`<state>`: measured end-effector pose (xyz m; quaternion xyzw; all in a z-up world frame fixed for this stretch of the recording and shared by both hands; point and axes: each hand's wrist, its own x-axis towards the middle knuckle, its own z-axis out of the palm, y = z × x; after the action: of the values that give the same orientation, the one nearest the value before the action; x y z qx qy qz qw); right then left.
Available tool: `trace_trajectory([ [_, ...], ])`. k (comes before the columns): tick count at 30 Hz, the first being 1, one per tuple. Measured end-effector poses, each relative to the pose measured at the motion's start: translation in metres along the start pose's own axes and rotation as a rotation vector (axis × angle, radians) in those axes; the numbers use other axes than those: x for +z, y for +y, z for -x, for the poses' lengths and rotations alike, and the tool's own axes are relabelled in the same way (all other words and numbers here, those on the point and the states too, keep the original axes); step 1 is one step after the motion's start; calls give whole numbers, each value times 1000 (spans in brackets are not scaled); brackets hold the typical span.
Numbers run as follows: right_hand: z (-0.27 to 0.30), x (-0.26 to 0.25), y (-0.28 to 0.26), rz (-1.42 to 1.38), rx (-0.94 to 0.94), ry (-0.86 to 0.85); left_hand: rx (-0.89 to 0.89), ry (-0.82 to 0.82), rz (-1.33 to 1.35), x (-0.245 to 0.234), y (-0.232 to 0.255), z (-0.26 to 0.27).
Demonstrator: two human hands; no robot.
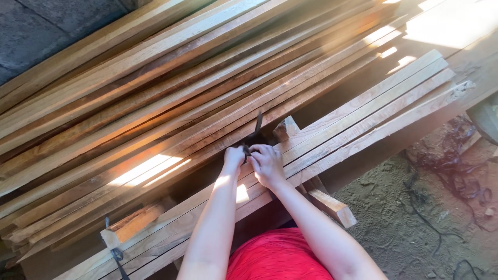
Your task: The recorder is grouping several thin wooden strips together and securing them into bundles using plastic cable ties.
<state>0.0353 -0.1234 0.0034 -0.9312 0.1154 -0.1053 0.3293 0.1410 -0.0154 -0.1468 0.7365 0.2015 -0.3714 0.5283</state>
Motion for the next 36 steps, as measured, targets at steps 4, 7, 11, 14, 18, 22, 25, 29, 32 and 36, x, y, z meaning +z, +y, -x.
trace_trajectory([
  [4, 14, -12, 0, -22, -31, -60, -43, 0, 337, 15, -28, -35],
  [7, 25, -21, 0, -27, -145, -67, -2, 51, 176, 10, -10, -10],
  [11, 20, -22, -6, -9, -145, -47, 2, -142, 165, -6, 17, 16],
  [14, 20, -21, -7, -2, -136, -44, 75, -398, 43, -19, 18, 29],
  [18, 22, -20, -8, -17, -125, -10, 250, -434, -66, -18, 23, 38],
  [22, 18, -16, -7, 5, -92, -81, 147, -349, 146, 2, 15, 24],
  [25, 16, -6, -7, 38, -114, -11, 22, -272, 306, 15, -11, -4],
  [29, 11, 9, 0, 238, -123, -81, -21, -151, 507, 14, -25, -21],
  [32, 3, 2, -3, 251, -79, -178, -74, -119, 543, 14, -24, -33],
  [36, 6, -9, -8, 250, -142, -138, -131, -95, 514, 13, -46, -60],
])
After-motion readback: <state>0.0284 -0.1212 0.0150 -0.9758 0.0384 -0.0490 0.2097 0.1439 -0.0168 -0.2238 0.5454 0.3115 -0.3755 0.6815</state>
